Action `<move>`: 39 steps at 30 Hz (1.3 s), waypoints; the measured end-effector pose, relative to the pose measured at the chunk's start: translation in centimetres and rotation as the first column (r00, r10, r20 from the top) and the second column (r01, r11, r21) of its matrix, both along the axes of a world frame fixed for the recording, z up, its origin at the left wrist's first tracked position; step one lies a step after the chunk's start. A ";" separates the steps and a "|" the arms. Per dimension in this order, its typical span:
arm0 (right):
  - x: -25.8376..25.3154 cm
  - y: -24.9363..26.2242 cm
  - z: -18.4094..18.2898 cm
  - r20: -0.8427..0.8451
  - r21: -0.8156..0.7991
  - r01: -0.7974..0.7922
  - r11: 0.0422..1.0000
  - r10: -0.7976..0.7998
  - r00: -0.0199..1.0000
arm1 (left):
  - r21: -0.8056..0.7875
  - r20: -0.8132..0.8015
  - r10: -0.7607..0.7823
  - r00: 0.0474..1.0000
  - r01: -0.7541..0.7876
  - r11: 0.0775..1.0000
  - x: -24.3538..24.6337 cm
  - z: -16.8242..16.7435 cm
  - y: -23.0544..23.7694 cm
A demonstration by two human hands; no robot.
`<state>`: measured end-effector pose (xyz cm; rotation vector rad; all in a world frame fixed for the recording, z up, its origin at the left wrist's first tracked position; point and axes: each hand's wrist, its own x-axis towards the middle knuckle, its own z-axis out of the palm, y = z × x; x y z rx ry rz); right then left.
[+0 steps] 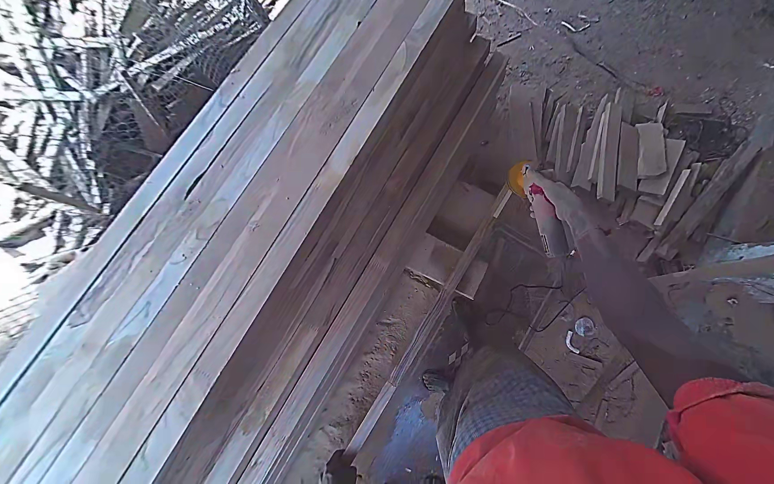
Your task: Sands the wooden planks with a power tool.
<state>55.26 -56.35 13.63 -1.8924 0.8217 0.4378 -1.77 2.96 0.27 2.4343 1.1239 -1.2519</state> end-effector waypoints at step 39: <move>-50.5 46.0 -7.0 -0.166 0.071 -0.914 0.400 0.908 0.384 | 0.295 0.367 -0.016 0.930 -0.100 0.950 -33.1 -5.5 16.5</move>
